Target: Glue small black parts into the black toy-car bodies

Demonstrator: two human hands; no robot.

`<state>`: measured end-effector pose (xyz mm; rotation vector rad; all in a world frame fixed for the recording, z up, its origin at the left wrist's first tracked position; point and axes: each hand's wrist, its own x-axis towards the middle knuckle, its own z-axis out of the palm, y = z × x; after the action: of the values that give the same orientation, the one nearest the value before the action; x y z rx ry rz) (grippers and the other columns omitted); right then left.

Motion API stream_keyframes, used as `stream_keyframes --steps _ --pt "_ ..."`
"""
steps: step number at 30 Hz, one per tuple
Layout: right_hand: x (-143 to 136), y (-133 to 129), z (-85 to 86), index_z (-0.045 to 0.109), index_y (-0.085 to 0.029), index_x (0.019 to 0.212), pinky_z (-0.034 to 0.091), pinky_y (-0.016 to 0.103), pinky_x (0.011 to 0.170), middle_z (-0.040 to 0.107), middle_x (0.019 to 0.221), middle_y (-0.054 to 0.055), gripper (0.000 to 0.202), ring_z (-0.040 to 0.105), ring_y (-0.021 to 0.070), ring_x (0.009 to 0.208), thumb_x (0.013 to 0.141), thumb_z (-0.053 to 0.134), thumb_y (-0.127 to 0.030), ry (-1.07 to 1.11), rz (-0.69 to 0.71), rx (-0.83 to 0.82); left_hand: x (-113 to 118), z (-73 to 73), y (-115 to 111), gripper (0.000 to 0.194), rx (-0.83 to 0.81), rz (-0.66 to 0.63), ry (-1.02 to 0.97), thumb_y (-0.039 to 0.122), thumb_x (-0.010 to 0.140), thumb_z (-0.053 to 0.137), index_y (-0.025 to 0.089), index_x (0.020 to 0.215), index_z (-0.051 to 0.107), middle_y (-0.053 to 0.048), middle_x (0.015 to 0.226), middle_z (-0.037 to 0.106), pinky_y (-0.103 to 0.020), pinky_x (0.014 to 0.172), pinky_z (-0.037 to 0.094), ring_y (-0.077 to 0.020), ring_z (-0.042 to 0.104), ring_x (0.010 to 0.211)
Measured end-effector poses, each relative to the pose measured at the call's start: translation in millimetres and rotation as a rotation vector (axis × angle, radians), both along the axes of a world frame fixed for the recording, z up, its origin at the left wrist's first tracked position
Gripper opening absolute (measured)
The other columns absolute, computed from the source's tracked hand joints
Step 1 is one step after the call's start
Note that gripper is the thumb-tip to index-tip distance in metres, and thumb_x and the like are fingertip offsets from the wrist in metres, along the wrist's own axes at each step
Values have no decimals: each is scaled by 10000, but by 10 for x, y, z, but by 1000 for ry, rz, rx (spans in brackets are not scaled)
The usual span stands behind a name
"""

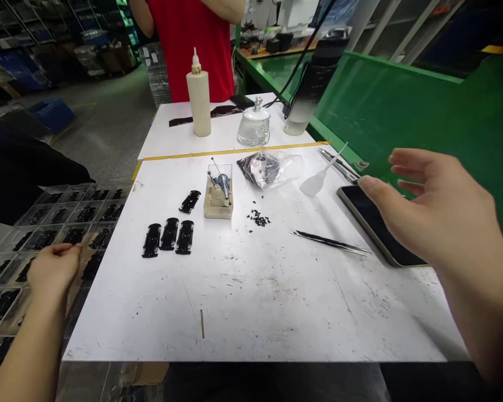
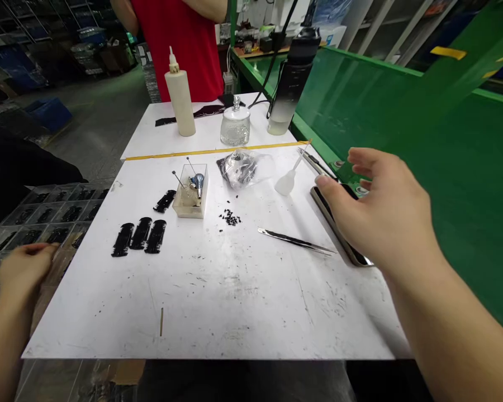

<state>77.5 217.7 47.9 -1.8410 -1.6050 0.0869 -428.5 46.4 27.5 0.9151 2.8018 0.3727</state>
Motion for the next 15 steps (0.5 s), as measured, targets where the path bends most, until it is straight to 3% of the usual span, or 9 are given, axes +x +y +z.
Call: stream_keyframes --steps 2,5,7,11,15 --pt "-33 83 78 512 -190 1513 514 501 1065 649 1404 137 758 653 327 1235 875 641 -578 -61 5 -130 170 115 128 471 55 19 -6 540 990 513 157 1242 620 -112 1199 700 -382 808 538 -322 676 1081" --pt "-66 300 140 438 -150 1567 509 516 995 635 1417 170 974 642 383 1197 772 765 -608 -129 83 -359 503 178 330 533 64 -180 -133 618 856 672 236 1228 660 -46 1173 739 -360 821 500 -301 685 1063" --pt "-107 451 127 478 -130 1536 519 475 921 660 1375 181 1034 661 376 1128 689 842 -596 -124 172 -485 679 156 457 593 31 -281 -191 624 741 774 217 1164 690 -66 1082 745 -382 800 471 -317 687 990" --pt "-240 628 -11 613 -156 1347 508 422 821 706 1245 139 805 676 312 1000 716 805 -619 -111 221 -553 800 119 629 571 9 -317 -281 555 640 839 171 1036 691 -90 936 728 -400 764 449 -323 675 893" --pt "-333 661 -183 675 -181 972 472 423 805 710 1064 131 434 645 326 1003 830 688 -590 -134 231 -501 786 123 641 460 50 -302 -393 460 606 880 180 906 671 -46 826 693 -360 716 436 -261 640 804"
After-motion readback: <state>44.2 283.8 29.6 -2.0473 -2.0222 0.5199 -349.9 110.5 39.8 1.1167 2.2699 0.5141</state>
